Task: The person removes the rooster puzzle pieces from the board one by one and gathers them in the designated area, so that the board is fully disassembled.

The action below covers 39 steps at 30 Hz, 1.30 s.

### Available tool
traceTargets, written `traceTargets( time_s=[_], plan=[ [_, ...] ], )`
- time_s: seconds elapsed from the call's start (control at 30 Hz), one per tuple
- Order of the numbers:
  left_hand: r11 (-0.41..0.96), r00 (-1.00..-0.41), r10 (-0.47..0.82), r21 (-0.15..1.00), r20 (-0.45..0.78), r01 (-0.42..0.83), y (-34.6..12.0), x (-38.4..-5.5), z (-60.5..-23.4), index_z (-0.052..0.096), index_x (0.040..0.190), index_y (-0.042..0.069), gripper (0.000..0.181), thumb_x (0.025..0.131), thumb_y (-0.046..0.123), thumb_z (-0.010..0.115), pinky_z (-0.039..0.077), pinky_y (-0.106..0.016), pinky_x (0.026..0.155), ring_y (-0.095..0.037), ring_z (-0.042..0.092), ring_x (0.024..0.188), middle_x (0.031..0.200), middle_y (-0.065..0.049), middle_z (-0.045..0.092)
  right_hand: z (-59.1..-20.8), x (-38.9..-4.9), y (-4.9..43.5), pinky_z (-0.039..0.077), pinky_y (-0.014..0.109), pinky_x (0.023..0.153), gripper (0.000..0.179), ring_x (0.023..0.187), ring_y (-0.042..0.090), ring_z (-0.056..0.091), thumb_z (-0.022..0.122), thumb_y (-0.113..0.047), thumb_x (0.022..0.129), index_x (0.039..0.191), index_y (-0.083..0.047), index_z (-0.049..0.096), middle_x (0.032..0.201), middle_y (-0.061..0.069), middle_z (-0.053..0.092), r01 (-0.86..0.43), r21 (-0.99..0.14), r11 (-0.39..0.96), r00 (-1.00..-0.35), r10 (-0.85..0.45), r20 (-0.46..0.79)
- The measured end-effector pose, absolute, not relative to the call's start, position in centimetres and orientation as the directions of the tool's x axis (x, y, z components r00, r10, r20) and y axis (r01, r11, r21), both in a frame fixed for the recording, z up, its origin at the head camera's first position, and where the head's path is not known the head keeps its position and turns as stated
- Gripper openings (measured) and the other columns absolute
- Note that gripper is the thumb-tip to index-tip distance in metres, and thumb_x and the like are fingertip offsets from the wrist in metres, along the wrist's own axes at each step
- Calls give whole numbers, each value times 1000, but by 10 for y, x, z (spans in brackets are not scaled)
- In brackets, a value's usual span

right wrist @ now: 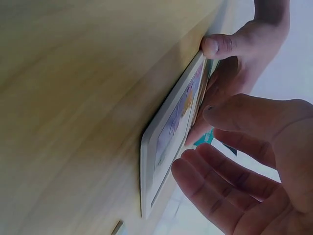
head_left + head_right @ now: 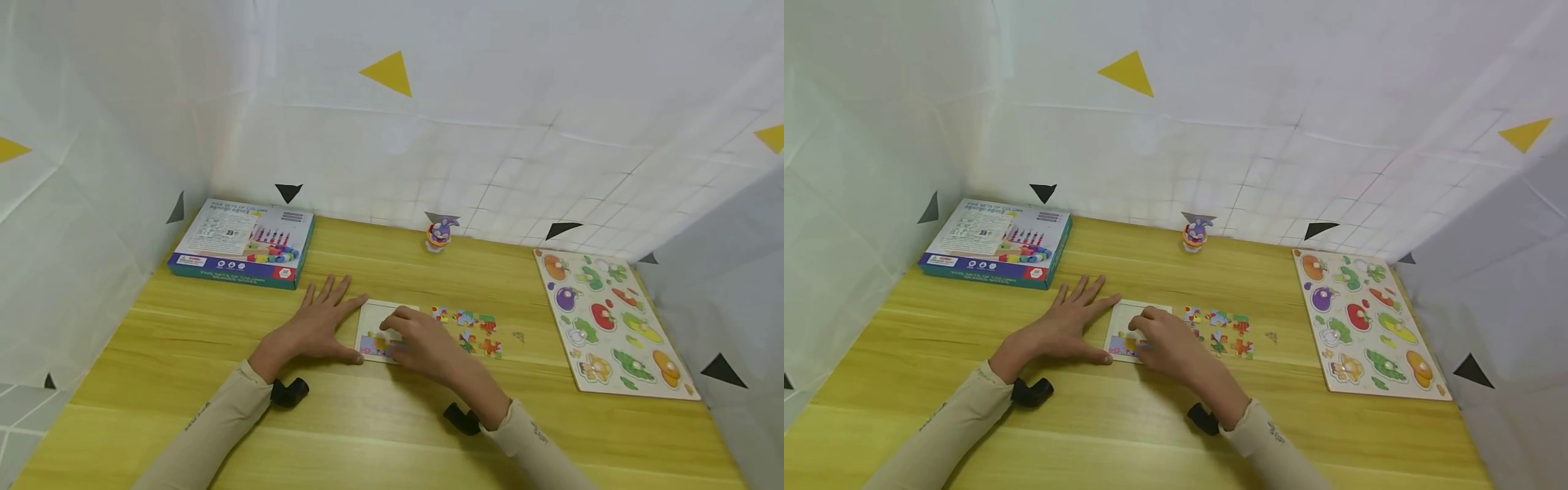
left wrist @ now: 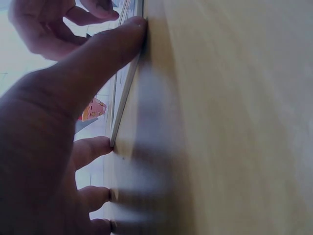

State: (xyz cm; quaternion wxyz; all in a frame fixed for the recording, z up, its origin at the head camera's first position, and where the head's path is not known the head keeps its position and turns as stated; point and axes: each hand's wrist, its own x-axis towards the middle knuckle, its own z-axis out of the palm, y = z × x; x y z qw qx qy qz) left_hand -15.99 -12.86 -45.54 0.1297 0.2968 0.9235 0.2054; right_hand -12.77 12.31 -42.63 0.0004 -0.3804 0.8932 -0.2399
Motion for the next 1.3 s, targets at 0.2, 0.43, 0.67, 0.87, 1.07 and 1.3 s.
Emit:
traceTargets(
  time_s=[0.2,0.43,0.67,0.87,1.07,1.3],
  plan=[
    [742,-790,600,455,-122,493,-128,-159,-454,28,160,23,110,73,73,73,-6,-68,113,-44,-8,149,166,-17,1,-430,-130,112,55,33,75,26,88,18,66,79,-5,82,107,-6,73,106,3,67,-694,-391,605,-704,-684,192],
    [738,-792,600,459,-112,494,-129,-160,-456,29,160,22,110,73,73,73,-5,-69,113,-45,-8,149,166,-18,1,-431,-131,102,56,35,77,26,92,18,65,82,-9,80,105,-8,73,102,3,67,-729,-337,596,-676,-705,215],
    [739,-791,600,459,-117,493,-129,-160,-455,29,160,22,110,73,71,75,-6,-67,114,-44,-9,149,166,-17,0,-431,-132,95,55,35,80,28,93,17,64,81,-7,80,106,-6,73,103,4,67,-725,-354,591,-675,-712,194],
    [734,-789,603,468,-115,493,-128,-159,-453,30,160,22,110,73,71,75,-6,-67,114,-44,-9,149,167,-17,0,-434,-133,89,54,34,80,30,91,15,63,81,-10,81,109,-5,72,105,4,66,-716,-358,600,-680,-715,160],
    [735,-789,604,461,-112,498,-129,-160,-454,29,160,22,110,72,71,75,-6,-66,114,-44,-8,149,166,-17,0,-432,-131,86,55,35,83,29,97,18,64,81,-12,82,110,-7,73,106,4,68,-706,-317,633,-692,-713,114],
    [736,-790,604,453,-106,502,-128,-159,-453,30,160,22,110,72,71,76,-5,-67,114,-44,-7,149,166,-18,1,-432,-129,85,54,32,76,25,90,16,62,79,-9,83,107,-10,75,101,2,68,-709,-311,633,-690,-715,115]
  ],
)
